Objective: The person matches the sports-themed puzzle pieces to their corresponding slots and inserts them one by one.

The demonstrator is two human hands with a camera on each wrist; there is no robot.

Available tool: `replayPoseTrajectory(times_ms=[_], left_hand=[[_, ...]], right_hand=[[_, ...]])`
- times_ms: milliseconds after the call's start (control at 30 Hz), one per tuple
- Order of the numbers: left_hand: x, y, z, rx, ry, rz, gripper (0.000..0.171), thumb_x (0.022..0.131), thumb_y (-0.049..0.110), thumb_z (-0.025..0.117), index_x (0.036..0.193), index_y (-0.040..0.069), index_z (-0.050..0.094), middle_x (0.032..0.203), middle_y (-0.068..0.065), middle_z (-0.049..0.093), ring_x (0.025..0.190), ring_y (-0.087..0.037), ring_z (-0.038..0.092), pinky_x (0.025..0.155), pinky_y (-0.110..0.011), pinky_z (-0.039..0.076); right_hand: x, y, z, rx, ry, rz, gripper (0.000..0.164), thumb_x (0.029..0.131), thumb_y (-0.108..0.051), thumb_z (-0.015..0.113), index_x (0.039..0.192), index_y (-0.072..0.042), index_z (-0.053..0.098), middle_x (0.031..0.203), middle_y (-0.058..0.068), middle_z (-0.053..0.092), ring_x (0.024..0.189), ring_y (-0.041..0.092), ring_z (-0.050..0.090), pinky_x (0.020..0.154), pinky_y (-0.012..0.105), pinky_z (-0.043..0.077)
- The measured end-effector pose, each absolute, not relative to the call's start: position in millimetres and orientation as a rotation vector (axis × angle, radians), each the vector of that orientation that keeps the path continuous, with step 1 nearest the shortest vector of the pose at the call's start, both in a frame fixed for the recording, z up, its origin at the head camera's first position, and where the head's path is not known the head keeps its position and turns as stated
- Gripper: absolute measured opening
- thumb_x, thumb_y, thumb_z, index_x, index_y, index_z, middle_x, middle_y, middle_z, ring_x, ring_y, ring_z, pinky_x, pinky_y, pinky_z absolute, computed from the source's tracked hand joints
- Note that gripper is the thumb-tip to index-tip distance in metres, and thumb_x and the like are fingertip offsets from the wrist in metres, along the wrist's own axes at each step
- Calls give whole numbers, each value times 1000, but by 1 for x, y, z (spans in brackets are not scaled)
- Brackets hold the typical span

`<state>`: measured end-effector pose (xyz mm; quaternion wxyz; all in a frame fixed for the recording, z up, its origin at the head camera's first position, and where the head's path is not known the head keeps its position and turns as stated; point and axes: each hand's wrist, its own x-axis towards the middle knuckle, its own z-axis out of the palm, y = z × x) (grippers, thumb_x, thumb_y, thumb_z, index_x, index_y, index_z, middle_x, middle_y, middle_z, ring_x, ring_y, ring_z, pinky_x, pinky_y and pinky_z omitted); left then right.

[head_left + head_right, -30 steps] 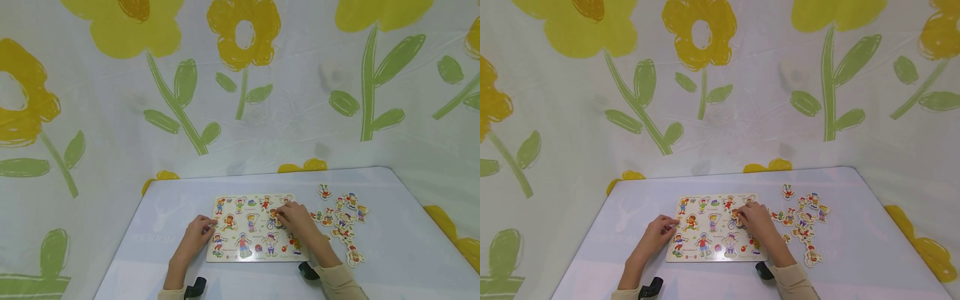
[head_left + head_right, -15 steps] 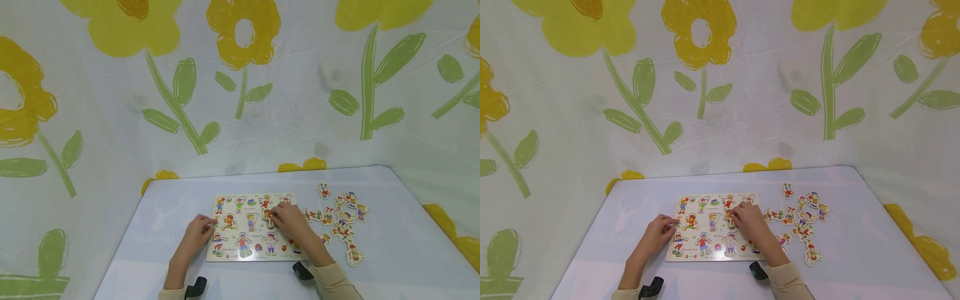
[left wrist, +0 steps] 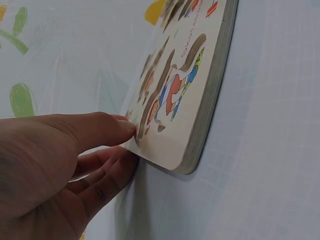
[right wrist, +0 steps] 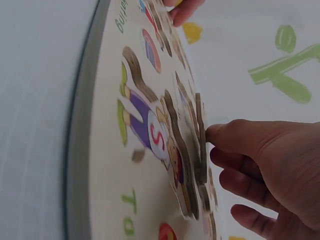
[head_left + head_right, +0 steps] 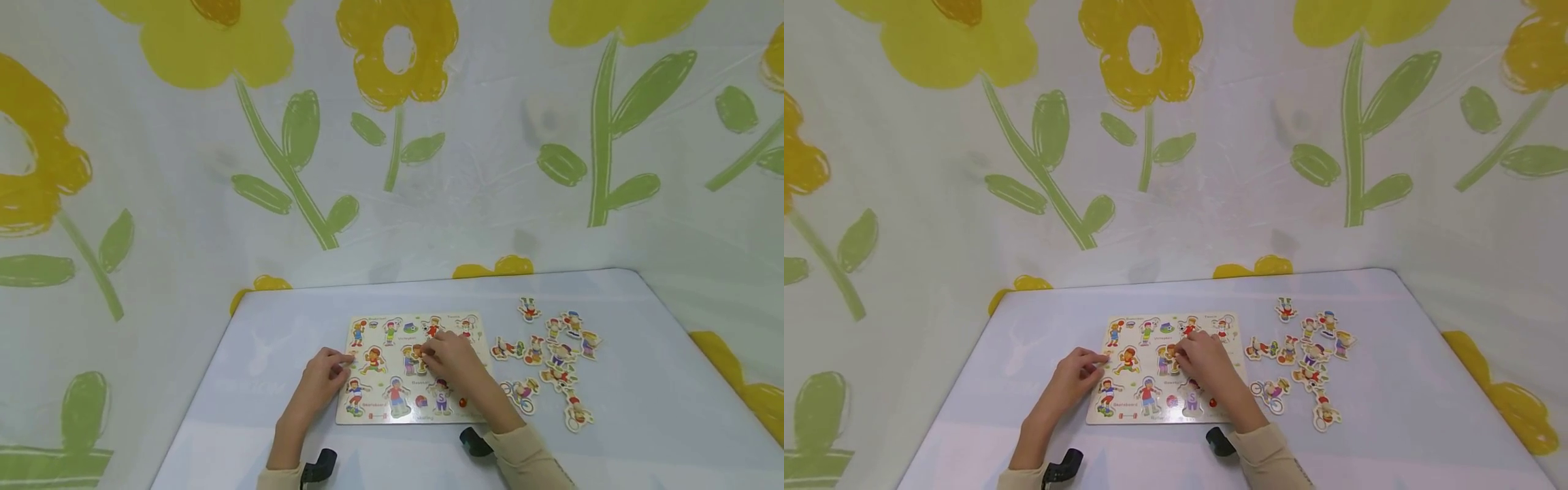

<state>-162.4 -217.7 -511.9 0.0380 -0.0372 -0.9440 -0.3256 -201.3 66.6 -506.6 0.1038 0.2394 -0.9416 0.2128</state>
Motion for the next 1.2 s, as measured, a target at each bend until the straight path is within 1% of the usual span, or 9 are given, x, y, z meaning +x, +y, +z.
replayPoseTrajectory(times_ms=[167,333,533,767,1000,1100,1200], left_hand=[[-163,-218,-512,-103,-2909,-1003,23,88,11,71,111,10,74,103,-5,60,77,-9,52,66,-19,46],[-162,-217,-513,-94,-2927,-1019,24,88,11,71,112,11,74,104,-5,60,78,-9,53,67,-19,47],[-164,-220,-511,-87,-2942,-1062,26,89,11,70,115,13,73,107,-3,59,80,-10,54,66,-19,47],[-166,-220,-511,-102,-2931,-1058,26,90,10,68,115,11,73,107,-5,60,80,-10,54,67,-20,46],[-165,-221,-514,-95,-2927,-1067,25,90,10,69,114,12,73,107,-4,60,80,-10,54,67,-20,46],[-166,-221,-513,-82,-2929,-1067,25,90,11,69,114,12,73,107,-4,60,80,-10,54,67,-20,46],[-166,-220,-513,-76,-2931,-1068,25,89,11,69,115,12,73,107,-4,60,80,-10,54,66,-20,46]], right_hand=[[-201,59,-509,725,-2769,612,10,86,-26,75,94,-20,75,85,-11,66,79,8,57,77,31,45],[-198,56,-511,713,-2815,610,12,88,-28,74,96,-19,75,84,-10,65,80,9,55,78,32,43],[-200,52,-509,688,-2839,593,14,88,-28,73,98,-18,75,87,-7,67,83,10,56,81,33,45],[-201,48,-502,712,-2851,570,15,88,-28,74,98,-18,76,87,-8,66,81,9,55,83,33,46],[-205,38,-500,763,-2838,625,12,89,-26,72,97,-18,76,94,-5,70,86,12,61,86,39,47],[-206,32,-500,782,-2834,618,12,89,-26,72,97,-18,75,95,-4,70,87,13,62,87,40,47],[-207,25,-501,798,-2827,610,12,89,-27,71,97,-18,75,94,-5,70,87,13,62,85,38,47]])
